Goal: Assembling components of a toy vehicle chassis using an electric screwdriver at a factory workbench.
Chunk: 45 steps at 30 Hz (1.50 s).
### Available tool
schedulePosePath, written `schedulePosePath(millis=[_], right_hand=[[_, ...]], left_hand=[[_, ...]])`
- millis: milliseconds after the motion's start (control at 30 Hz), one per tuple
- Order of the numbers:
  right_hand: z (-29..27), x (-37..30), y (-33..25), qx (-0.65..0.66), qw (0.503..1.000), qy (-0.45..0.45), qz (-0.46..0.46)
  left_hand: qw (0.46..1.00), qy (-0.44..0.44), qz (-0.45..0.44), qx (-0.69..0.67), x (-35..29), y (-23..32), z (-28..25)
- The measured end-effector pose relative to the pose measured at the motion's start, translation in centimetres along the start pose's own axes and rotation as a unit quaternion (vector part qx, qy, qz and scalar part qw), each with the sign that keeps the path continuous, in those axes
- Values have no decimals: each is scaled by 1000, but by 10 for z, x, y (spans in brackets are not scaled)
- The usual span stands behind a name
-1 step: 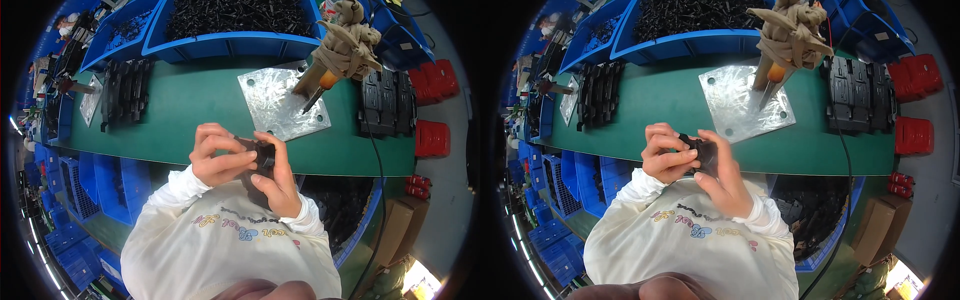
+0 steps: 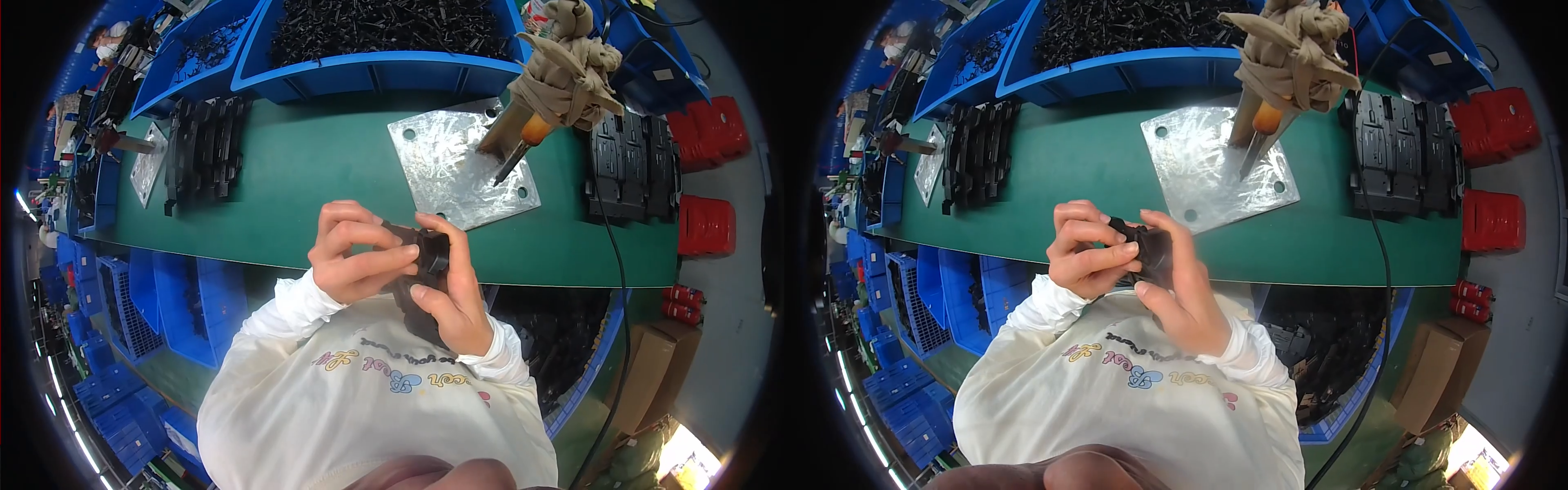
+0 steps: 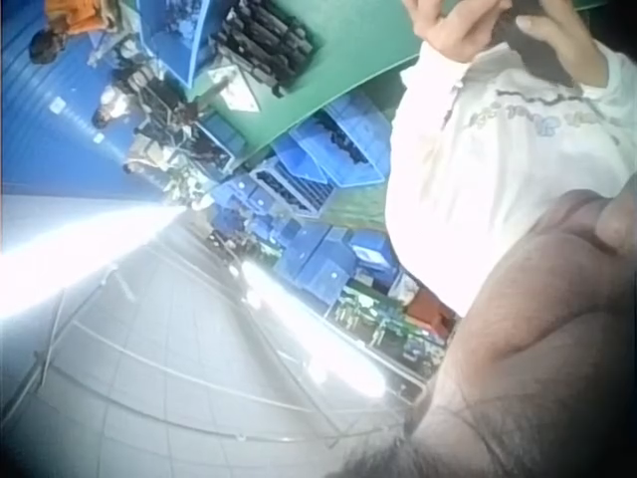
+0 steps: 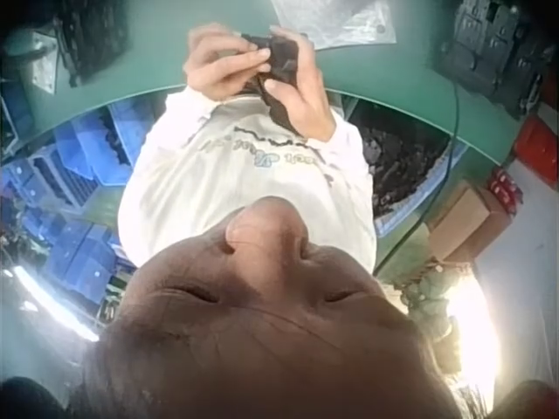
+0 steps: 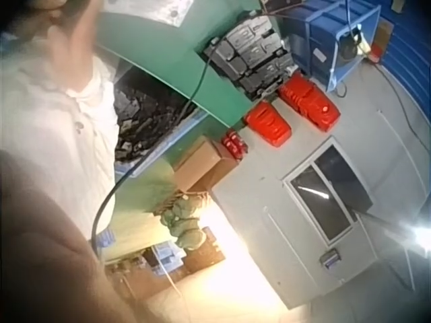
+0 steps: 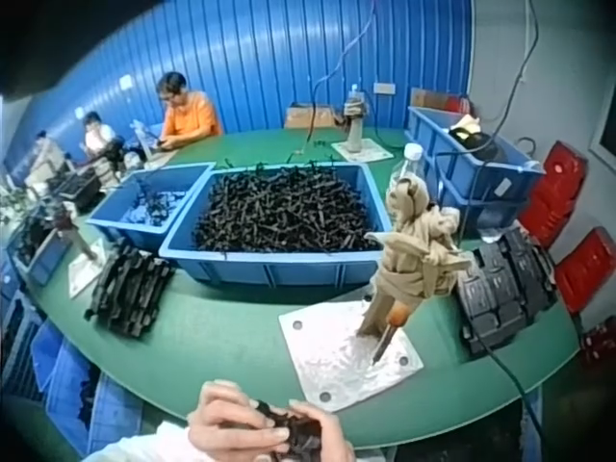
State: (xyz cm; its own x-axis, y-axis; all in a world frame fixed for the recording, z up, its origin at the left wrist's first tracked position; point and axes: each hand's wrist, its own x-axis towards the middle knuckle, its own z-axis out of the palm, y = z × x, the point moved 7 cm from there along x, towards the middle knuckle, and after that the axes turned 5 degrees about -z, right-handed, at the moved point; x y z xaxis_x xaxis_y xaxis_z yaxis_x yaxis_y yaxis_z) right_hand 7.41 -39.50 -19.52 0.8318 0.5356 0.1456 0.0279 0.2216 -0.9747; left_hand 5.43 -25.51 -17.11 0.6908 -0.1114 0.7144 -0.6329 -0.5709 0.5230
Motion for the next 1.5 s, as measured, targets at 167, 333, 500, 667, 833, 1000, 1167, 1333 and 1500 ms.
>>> schedulePosePath(millis=[167, 333, 500, 667, 833, 1000, 1167, 1333, 1500], right_hand=[[-3, -3, 5, 39, 998, 28, 27], [-8, -1, 4, -28, 999, 41, 18], [-10, -1, 6, -51, 996, 67, -14], [-15, 2, 11, -32, 995, 82, -40], [-18, -5, 10, -32, 995, 87, -35], [-22, -5, 5, -30, 993, 101, -57], [-23, -4, 5, -24, 992, 113, -56], [-21, 0, 5, -68, 991, 104, -41], [-27, -8, 7, -79, 982, 170, -17]], left_hand=[[1000, 3, -1, 7, -2, 1, 2], [999, 21, 6, 28, -4, 6, 5], [998, 48, -32, -9, 0, 5, 3], [997, 3, -73, 3, 8, 6, 3], [986, -41, -142, -80, 7, -4, 0], [976, 21, -172, -134, -4, -14, -7], [997, -11, -66, -42, 6, -4, -7], [999, -1, -52, -3, 6, -4, -14], [998, 6, -57, 24, 6, 4, -7]])
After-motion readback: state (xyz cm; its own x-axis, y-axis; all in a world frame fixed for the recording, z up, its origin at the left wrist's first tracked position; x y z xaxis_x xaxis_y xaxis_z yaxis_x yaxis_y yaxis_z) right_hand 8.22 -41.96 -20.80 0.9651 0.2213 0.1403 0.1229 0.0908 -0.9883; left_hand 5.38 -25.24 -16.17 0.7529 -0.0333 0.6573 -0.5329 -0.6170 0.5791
